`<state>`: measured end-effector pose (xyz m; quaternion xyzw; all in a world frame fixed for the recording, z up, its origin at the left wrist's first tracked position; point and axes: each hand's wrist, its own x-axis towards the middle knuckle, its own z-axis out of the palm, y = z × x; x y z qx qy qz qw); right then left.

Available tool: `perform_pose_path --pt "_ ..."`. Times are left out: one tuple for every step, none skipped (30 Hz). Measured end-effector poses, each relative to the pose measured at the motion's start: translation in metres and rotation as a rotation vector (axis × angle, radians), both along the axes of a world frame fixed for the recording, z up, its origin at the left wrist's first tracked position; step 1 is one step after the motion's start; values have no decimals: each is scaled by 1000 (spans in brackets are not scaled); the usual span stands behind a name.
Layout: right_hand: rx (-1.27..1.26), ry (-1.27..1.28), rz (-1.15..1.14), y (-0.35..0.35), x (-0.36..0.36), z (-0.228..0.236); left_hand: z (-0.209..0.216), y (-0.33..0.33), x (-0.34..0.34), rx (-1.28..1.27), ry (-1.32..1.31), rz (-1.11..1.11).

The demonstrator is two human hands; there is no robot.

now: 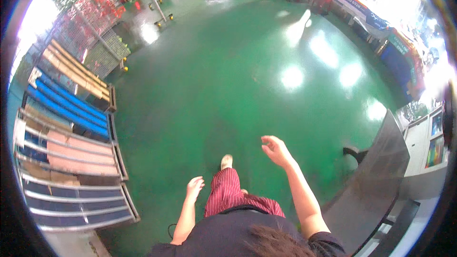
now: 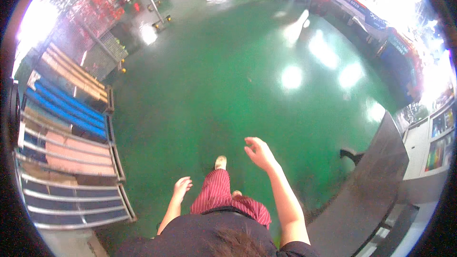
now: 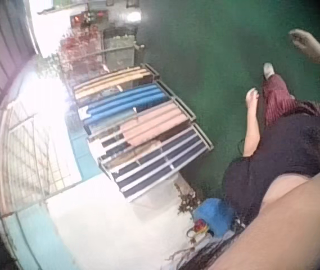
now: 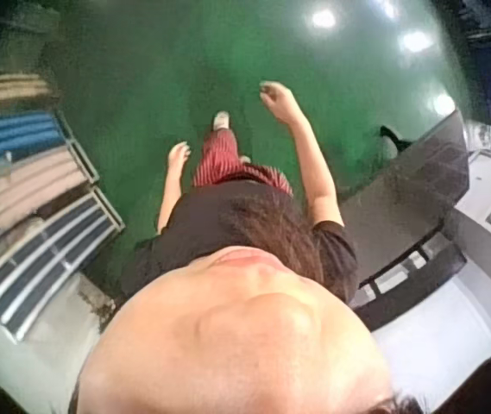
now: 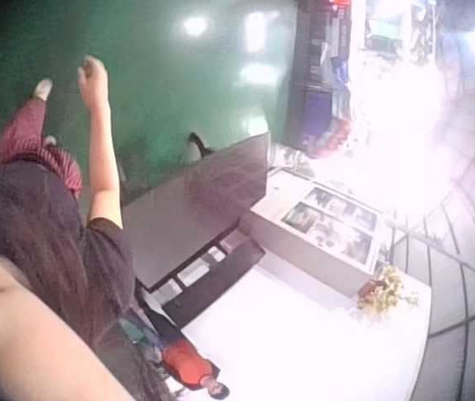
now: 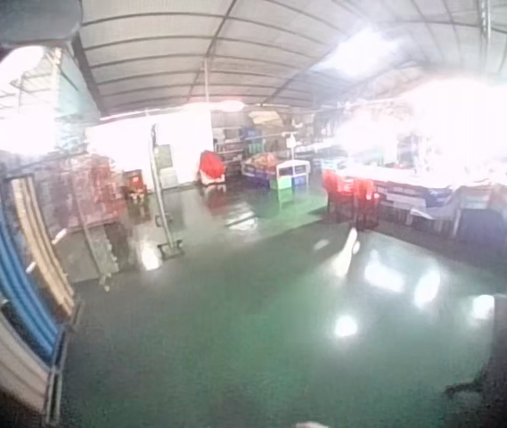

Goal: The person sits on the floor and sorts through a large cardboard box filled with miscellaneous items. They pick up various objects such as a book, a plastic container, a bottle, scissors, and a green tool, inspect them briefly, and then place them aside or into a nearby drawer.

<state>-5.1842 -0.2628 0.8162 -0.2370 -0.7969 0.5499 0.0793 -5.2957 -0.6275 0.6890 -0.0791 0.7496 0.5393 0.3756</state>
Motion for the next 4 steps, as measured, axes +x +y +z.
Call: perform_pose_path --pt "130 152 5 31 -44 30 7 2 -27 -55 69 142" --pt "236 304 -16 63 -86 60 14 11 -67 -107 122 269" --pt "346 450 -43 88 -114 101 18 22 -102 -1 196 362" --pt "652 583 -88 115 -140 151 22 36 -139 104 271 461"
